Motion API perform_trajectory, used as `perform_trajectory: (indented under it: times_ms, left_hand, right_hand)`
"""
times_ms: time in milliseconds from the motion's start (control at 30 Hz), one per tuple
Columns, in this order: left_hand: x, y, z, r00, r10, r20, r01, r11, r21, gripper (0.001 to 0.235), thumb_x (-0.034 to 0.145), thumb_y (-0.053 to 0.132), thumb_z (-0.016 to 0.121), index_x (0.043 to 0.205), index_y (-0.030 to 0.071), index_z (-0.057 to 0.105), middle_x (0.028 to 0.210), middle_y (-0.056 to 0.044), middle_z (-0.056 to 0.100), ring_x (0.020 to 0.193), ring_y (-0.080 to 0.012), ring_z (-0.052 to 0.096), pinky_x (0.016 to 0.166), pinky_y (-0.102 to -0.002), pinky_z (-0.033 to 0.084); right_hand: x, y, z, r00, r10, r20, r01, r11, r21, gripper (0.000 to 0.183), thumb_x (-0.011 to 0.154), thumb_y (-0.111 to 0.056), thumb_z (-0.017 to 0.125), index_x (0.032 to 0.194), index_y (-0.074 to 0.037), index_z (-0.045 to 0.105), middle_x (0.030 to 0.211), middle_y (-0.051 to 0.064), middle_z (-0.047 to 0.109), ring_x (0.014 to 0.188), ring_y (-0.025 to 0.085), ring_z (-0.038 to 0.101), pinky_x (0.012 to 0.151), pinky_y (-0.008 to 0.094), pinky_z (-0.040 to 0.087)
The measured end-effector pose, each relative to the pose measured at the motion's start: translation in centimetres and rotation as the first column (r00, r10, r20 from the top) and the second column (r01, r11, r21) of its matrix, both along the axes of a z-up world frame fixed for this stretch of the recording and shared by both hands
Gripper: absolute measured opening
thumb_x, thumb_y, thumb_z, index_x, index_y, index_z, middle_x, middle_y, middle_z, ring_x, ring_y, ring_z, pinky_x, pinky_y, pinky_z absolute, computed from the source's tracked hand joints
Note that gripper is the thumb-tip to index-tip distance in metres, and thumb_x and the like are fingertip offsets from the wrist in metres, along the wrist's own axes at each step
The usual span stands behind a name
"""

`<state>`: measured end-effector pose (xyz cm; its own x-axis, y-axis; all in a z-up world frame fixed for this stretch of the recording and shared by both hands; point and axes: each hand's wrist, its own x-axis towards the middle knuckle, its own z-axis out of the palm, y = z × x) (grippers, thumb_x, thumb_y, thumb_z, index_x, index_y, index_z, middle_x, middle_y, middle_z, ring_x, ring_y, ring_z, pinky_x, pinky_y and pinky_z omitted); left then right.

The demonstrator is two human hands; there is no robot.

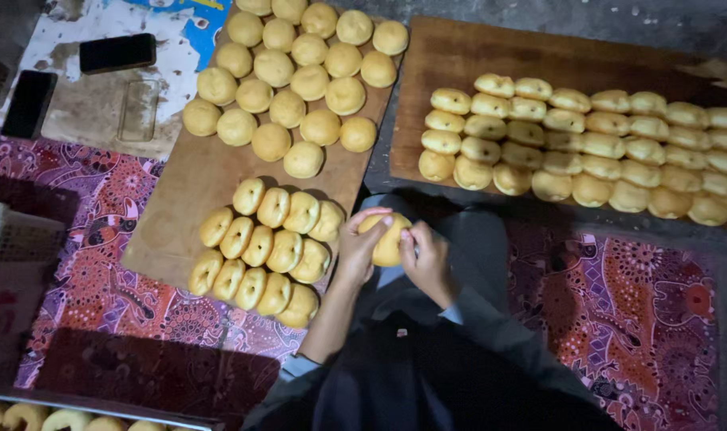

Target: The person sits on the floor and uses a small metal tool to poke a hole in the center of each round bun. They pick up buns from a wooden board, puncture them, and place them back in rows. The task is repeated continuously throughout the clip.

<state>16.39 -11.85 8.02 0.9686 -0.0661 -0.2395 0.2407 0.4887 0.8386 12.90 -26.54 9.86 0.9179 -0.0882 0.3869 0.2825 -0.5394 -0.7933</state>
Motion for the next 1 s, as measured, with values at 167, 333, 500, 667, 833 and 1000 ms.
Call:
perform_trajectory:
  times_ms: [167, 333, 500, 667, 833, 1000]
  left_hand:
    - [0.3, 0.4, 0.4, 0.982, -0.043, -0.186, 0.001, 0.975, -0.222, 0.017, 0.091, 0.009, 0.068, 0.103, -0.003, 0.071, 0.103, -0.012, 0.076, 0.088, -0.0186, 0.075, 0.078, -0.033, 0.064]
    - [-0.6, -2.2, -0.4, 0.951, 0.003, -0.308, -0.079, 0.969, -0.234, 0.024, 0.099, 0.018, 0.068, 0.105, -0.005, 0.071, 0.094, -0.011, 0.075, 0.079, -0.0176, 0.072, 0.071, -0.031, 0.059]
    - [-0.8, -3.6, -2.4, 0.925, 0.161, -0.344, -0.224, 0.963, -0.152, 0.022, 0.096, 0.016, 0.070, 0.105, -0.004, 0.073, 0.091, -0.009, 0.074, 0.075, -0.0162, 0.071, 0.068, -0.031, 0.058]
    - [-0.1, -2.9, -4.8, 0.922, 0.109, -0.371, -0.187, 0.965, -0.182, 0.027, 0.096, 0.018, 0.070, 0.105, -0.007, 0.071, 0.093, -0.013, 0.075, 0.077, -0.0209, 0.072, 0.071, -0.034, 0.059]
    - [-0.1, -4.4, -5.7, 0.889, 0.213, -0.406, -0.303, 0.937, -0.171, 0.037, 0.091, 0.021, 0.073, 0.118, -0.005, 0.069, 0.109, -0.012, 0.075, 0.097, -0.0206, 0.071, 0.085, -0.034, 0.059]
    - [2.4, -0.3, -4.2, 0.946, -0.290, 0.143, 0.154, 0.793, 0.589, 0.082, 0.063, 0.029, 0.094, 0.133, 0.007, 0.057, 0.120, -0.012, 0.068, 0.110, -0.0276, 0.064, 0.098, -0.041, 0.051]
  right_hand:
    - [1.0, -1.4, 0.2, 0.968, -0.011, -0.251, 0.079, 0.962, 0.262, 0.020, 0.102, -0.008, 0.059, 0.083, -0.002, 0.064, 0.065, 0.013, 0.064, 0.058, 0.022, 0.061, 0.053, 0.036, 0.047]
    - [1.2, -1.4, -0.4, 0.989, -0.030, 0.144, 0.043, 0.995, -0.087, 0.026, 0.100, -0.006, 0.066, 0.076, -0.002, 0.057, 0.064, 0.016, 0.059, 0.054, 0.030, 0.061, 0.053, 0.040, 0.045]
    - [2.2, -1.4, -2.4, 0.965, -0.107, 0.238, 0.138, 0.984, -0.115, 0.025, 0.099, -0.006, 0.068, 0.076, -0.003, 0.058, 0.065, 0.017, 0.058, 0.055, 0.032, 0.058, 0.053, 0.040, 0.044]
    - [2.9, -1.3, -5.1, 0.967, -0.001, -0.256, 0.086, 0.943, 0.321, 0.032, 0.103, -0.007, 0.069, 0.074, -0.001, 0.061, 0.062, 0.017, 0.057, 0.058, 0.036, 0.051, 0.052, 0.040, 0.041]
    - [4.2, -1.6, -6.0, 0.982, -0.113, 0.150, 0.127, 0.988, -0.091, 0.025, 0.102, -0.010, 0.064, 0.078, -0.003, 0.061, 0.067, 0.016, 0.061, 0.058, 0.031, 0.063, 0.052, 0.040, 0.046]
    - [6.4, -1.2, -4.1, 0.998, -0.060, 0.021, 0.062, 0.981, -0.183, 0.030, 0.100, -0.013, 0.070, 0.075, -0.003, 0.059, 0.066, 0.019, 0.059, 0.057, 0.036, 0.061, 0.051, 0.042, 0.045]
